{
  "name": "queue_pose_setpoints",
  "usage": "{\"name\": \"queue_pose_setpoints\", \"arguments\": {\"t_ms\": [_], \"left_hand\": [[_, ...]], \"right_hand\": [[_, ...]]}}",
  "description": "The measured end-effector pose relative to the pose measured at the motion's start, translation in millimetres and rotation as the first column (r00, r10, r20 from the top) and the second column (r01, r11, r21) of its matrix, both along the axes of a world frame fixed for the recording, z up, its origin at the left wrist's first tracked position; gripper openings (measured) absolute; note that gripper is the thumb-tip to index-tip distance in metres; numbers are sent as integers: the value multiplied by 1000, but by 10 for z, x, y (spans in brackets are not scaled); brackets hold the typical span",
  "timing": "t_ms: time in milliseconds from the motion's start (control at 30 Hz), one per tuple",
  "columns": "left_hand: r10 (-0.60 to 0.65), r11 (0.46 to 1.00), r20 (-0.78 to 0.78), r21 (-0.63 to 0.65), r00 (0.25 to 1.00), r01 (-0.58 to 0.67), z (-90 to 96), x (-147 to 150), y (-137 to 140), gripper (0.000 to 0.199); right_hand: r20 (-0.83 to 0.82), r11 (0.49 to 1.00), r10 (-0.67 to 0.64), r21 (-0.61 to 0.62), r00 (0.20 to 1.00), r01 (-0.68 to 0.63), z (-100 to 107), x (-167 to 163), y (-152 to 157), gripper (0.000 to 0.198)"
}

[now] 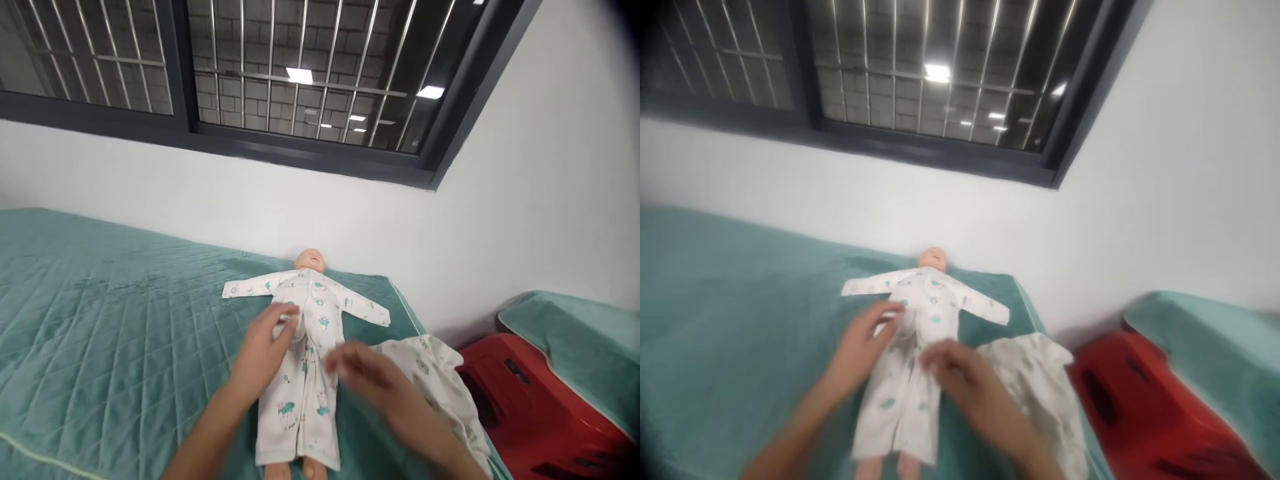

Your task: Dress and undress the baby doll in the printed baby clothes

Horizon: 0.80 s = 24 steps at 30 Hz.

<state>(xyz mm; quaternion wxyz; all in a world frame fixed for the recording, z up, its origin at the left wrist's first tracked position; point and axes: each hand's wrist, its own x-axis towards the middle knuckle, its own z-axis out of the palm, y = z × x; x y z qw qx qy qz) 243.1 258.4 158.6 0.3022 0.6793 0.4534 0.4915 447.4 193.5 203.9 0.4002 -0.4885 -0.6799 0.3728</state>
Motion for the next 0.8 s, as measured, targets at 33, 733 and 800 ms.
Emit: {"name": "queue_pose_setpoints", "arguments": {"t_ms": [33,733,800], "left_hand": [[55,996,2,74,998,-55,10,108,299,26],[-63,998,-143,-13,988,62,-322,497,1711,35],[-68,998,-146,-13,987,67,-304,499,1699,35]], "right_hand": [[-22,999,-36,31,999,36,-45,-32,335,25],[-76,950,-285,112,956,292,-829,-94,1993,35],[-98,945,-303,97,948,312,-846,-91,1997,34]]}}
